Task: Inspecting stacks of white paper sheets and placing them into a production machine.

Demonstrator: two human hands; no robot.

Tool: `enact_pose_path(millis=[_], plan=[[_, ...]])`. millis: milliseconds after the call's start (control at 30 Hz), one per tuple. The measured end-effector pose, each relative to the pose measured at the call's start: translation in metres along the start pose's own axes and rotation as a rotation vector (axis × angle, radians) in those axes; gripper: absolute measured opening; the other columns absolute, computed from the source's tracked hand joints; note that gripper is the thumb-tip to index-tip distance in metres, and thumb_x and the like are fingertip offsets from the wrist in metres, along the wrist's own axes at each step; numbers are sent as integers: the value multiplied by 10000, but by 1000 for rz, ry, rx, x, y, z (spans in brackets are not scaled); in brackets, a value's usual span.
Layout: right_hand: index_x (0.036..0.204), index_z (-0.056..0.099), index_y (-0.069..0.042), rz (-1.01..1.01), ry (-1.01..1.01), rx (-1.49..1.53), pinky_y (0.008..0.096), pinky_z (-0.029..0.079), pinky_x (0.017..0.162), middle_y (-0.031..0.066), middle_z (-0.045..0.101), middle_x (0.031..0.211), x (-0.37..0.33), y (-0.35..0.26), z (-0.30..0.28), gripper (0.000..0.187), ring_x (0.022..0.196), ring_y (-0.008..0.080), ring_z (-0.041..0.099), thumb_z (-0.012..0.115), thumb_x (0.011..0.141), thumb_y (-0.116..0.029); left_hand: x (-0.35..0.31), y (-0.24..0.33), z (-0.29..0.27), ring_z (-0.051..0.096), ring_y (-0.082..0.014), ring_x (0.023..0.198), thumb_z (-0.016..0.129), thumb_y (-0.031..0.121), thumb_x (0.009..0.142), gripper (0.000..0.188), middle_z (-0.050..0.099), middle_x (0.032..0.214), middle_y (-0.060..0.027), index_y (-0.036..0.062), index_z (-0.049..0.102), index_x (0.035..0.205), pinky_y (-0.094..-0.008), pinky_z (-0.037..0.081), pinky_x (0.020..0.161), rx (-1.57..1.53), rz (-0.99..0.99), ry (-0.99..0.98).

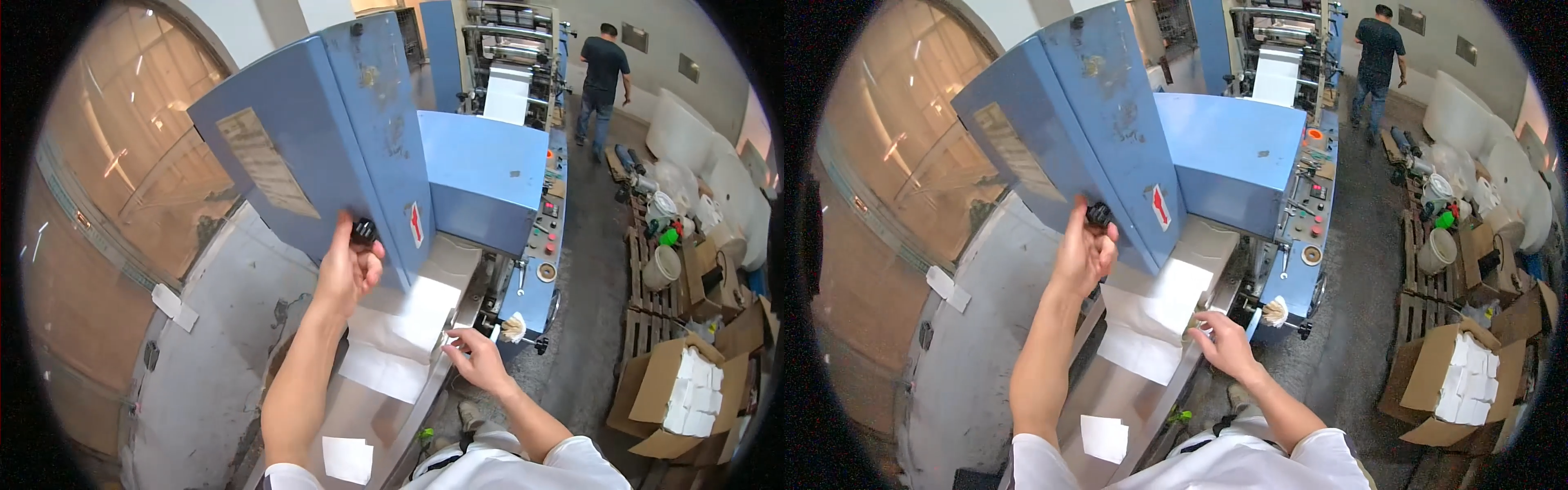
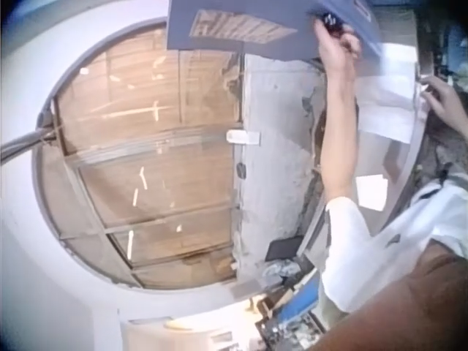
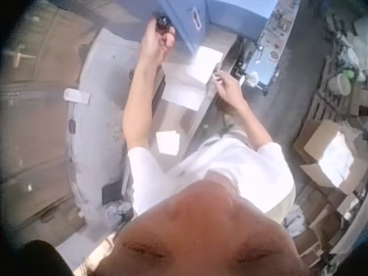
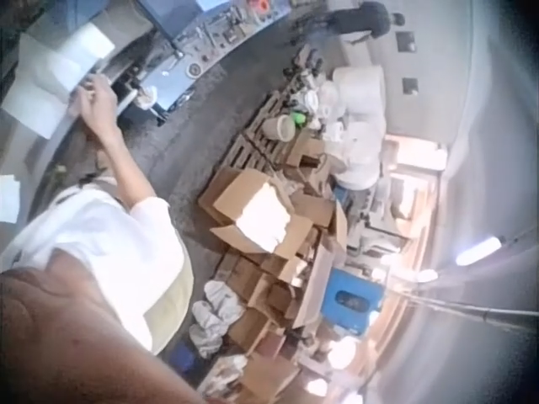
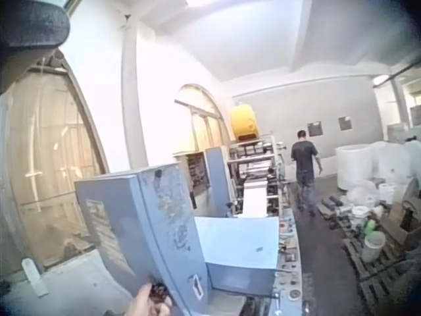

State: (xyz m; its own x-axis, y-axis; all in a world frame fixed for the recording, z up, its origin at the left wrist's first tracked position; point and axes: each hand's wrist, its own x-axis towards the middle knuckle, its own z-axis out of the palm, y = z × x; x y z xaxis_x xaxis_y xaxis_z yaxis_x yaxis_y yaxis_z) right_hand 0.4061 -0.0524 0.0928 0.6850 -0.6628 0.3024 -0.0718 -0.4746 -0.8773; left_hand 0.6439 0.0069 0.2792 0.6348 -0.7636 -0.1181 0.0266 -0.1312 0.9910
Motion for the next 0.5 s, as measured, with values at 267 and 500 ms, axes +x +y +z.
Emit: enact_pose_path(millis=[267, 500], plan=[[1112, 637, 20, -144, 72, 50, 321, 568, 722, 152, 661, 1028, 43, -15, 9, 306, 884, 243, 682, 714, 873, -156, -18, 3, 11, 606, -233, 552, 674, 375, 920, 391, 643, 656, -82, -6, 613, 983, -349, 476, 548, 711, 666, 419], [1255, 567, 11, -358, 271, 19, 375, 540, 810, 211, 579, 1230, 109, -39, 38, 463, 1015, 341, 632, 721, 862, -178, -12, -7, 16, 572, -158, 607, 635, 427, 941, 461, 638, 822, -75, -18, 584, 1049, -333, 480, 571, 692, 955, 483]])
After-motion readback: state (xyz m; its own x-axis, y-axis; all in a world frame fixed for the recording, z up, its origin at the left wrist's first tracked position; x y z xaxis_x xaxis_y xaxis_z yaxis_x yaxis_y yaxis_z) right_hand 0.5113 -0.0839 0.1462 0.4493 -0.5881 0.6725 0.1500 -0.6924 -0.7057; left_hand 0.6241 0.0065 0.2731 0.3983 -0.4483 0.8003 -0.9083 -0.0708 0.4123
